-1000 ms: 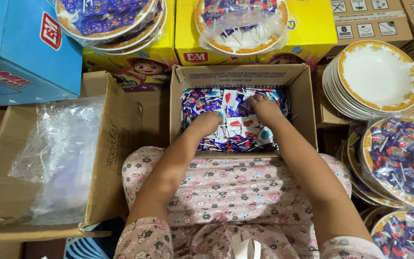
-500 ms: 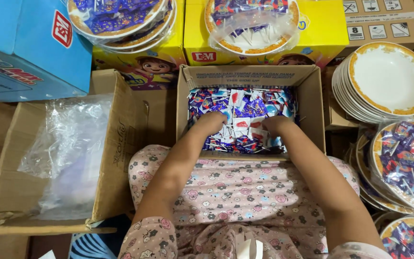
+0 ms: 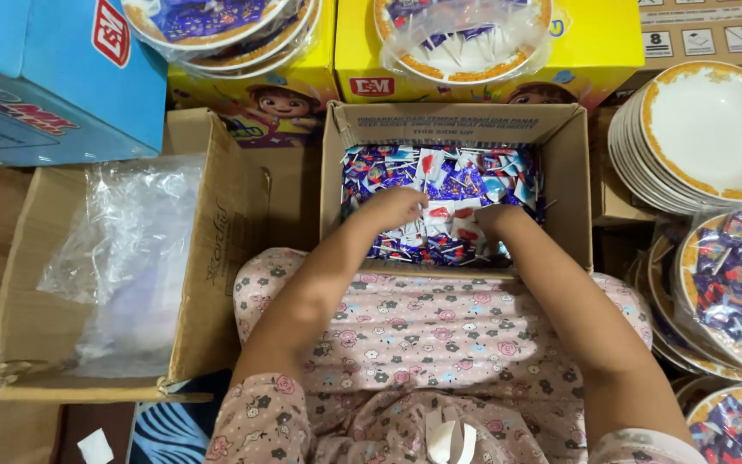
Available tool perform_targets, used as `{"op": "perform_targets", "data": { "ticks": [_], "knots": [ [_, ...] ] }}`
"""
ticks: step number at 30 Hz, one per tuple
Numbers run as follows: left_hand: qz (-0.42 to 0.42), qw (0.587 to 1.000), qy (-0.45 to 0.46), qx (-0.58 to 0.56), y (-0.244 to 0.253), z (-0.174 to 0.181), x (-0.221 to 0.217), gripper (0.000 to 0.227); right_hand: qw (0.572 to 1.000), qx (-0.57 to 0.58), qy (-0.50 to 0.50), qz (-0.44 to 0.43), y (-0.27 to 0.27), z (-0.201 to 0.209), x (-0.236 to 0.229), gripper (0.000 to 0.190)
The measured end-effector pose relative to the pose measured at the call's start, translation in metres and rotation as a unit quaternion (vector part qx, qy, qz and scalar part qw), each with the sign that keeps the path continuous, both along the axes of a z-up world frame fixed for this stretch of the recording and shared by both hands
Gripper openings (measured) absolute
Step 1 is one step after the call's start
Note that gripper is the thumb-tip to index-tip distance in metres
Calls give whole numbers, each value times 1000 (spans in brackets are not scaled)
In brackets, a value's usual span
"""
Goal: Pack small packets and plates into cardboard boxes for storage or shipping
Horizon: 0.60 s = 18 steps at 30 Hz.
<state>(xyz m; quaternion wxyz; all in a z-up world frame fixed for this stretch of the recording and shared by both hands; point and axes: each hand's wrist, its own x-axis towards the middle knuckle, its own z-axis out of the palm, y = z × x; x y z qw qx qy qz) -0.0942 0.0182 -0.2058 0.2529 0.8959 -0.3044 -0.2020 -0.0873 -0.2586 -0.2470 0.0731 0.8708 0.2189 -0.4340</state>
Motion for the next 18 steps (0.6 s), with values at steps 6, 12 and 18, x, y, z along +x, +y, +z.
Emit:
{"op": "perform_targets", "data": {
  "ticks": [6, 12, 18],
  "knots": [
    [-102, 989, 88, -63, -25, -36, -28, 30, 981, 120, -73, -134, -9, 23, -8, 45],
    [-38, 993, 55, -93, -26, -81, -12, 13, 873, 331, -273, -229, -3, 49, -4, 21],
    [207, 902, 200, -320, -29, -54, 16, 23, 809, 426, -247, -322, 6, 42, 2, 22]
  ]
}}
